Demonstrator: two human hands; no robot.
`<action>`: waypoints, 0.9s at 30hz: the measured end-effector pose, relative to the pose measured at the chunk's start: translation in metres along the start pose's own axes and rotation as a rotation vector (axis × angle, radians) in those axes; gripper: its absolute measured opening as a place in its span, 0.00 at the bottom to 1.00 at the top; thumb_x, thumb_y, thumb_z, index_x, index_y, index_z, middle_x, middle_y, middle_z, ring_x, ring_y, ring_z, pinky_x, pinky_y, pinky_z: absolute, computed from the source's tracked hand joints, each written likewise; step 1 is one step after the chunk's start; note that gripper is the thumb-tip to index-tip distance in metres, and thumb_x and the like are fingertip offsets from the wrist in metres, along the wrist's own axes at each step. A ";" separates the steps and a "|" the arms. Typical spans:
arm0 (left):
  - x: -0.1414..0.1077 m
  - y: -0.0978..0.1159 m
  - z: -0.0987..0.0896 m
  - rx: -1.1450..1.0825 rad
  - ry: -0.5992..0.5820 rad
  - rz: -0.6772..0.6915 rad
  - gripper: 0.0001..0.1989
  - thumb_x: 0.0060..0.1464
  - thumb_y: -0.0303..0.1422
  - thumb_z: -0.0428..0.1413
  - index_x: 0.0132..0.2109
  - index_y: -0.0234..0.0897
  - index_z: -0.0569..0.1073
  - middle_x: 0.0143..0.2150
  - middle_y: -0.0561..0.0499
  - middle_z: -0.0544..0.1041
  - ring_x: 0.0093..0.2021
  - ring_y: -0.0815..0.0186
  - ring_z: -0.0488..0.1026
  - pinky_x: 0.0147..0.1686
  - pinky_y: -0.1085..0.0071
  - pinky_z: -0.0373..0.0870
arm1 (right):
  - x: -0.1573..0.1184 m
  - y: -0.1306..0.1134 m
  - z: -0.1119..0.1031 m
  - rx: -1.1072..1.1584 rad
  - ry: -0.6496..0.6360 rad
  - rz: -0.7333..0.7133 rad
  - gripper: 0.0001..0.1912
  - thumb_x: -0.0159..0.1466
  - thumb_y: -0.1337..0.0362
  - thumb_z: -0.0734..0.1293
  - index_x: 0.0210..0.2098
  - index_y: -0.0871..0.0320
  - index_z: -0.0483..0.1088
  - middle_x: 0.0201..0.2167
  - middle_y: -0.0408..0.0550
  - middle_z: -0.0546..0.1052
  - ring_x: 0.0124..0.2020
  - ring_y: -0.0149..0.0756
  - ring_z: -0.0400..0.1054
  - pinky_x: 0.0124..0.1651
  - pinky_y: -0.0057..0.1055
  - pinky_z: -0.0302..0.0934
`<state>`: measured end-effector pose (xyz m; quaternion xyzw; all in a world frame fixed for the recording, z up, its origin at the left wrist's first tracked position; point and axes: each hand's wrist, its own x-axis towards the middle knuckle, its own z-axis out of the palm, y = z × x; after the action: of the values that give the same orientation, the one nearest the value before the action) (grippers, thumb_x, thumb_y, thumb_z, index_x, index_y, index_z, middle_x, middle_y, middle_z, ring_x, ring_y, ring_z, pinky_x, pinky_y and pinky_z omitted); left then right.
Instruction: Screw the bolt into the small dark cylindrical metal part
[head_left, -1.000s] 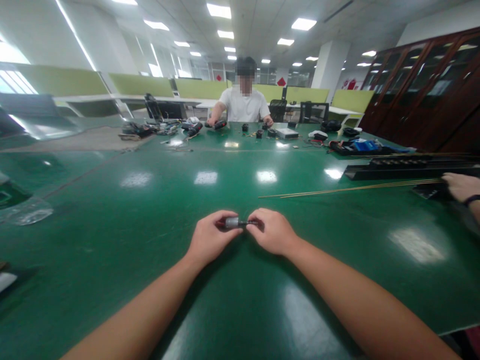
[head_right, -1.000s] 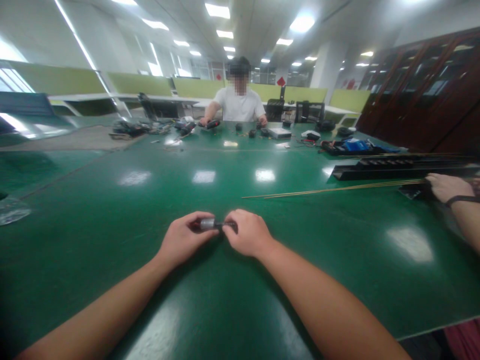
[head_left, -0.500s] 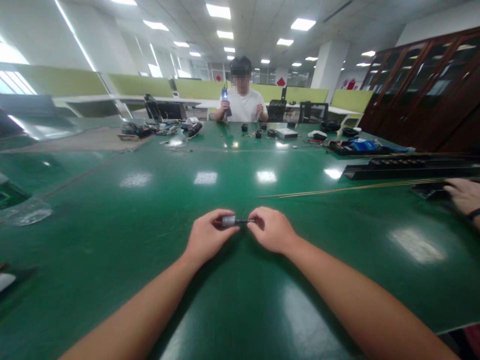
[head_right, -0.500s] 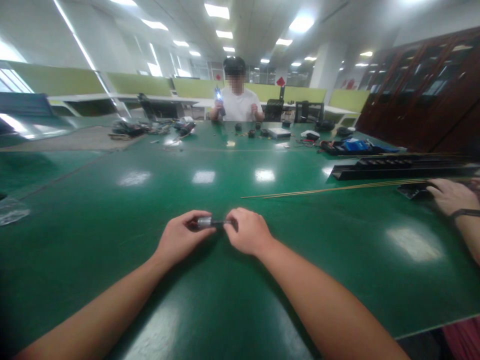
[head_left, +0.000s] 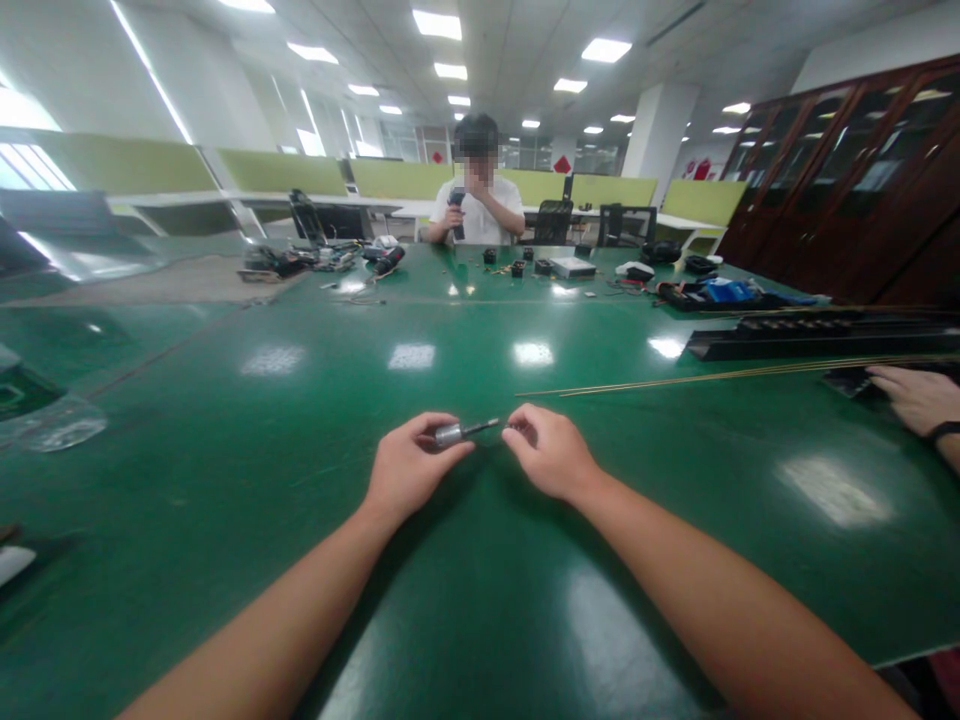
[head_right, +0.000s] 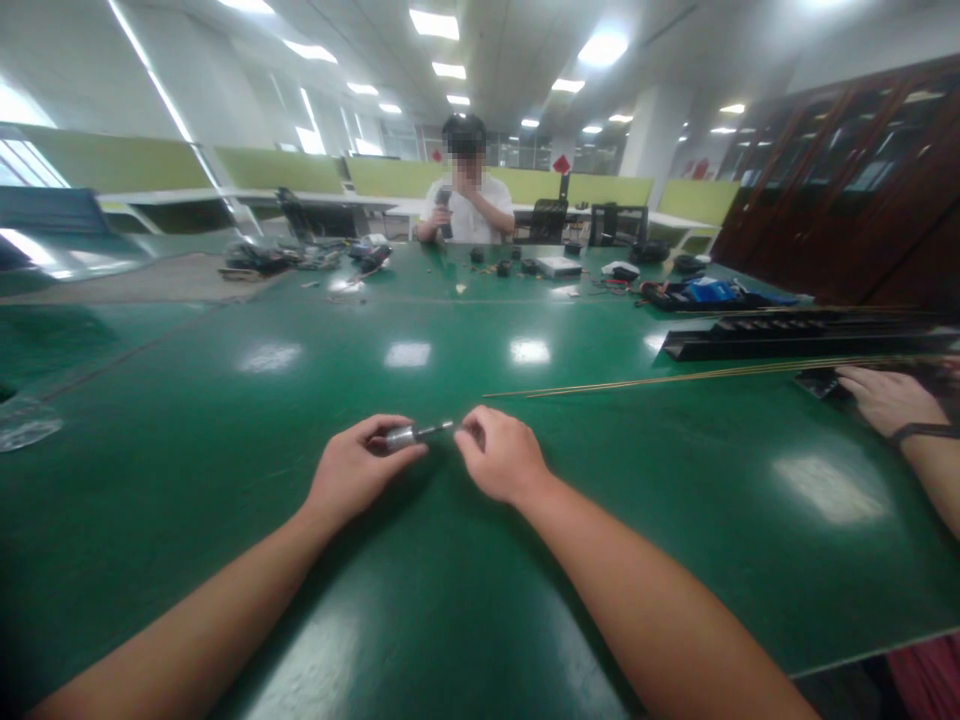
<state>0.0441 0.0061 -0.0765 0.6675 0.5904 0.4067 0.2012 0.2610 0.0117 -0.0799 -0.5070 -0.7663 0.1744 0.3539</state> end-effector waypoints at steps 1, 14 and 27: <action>0.000 0.000 0.000 0.012 0.015 -0.008 0.20 0.44 0.46 0.67 0.42 0.39 0.79 0.34 0.51 0.80 0.32 0.62 0.76 0.37 0.67 0.74 | 0.000 0.000 0.000 0.004 0.002 0.007 0.08 0.67 0.60 0.63 0.39 0.56 0.72 0.33 0.45 0.77 0.33 0.35 0.69 0.36 0.29 0.57; 0.009 -0.012 0.007 -0.442 -0.055 -0.160 0.27 0.45 0.46 0.66 0.48 0.33 0.74 0.44 0.43 0.81 0.44 0.59 0.79 0.51 0.63 0.73 | -0.004 -0.007 0.003 -0.126 -0.145 0.013 0.11 0.66 0.54 0.65 0.36 0.54 0.74 0.29 0.44 0.78 0.28 0.33 0.69 0.30 0.28 0.52; -0.049 0.003 -0.082 -0.039 -0.048 -0.178 0.27 0.41 0.52 0.66 0.45 0.40 0.79 0.42 0.45 0.82 0.43 0.52 0.80 0.51 0.56 0.75 | -0.007 0.002 -0.002 -0.071 -0.238 -0.102 0.09 0.62 0.58 0.68 0.37 0.56 0.75 0.30 0.44 0.78 0.29 0.31 0.69 0.31 0.26 0.56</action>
<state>-0.0163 -0.0586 -0.0410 0.6177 0.6345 0.3826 0.2635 0.2657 0.0066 -0.0823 -0.4554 -0.8334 0.1880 0.2505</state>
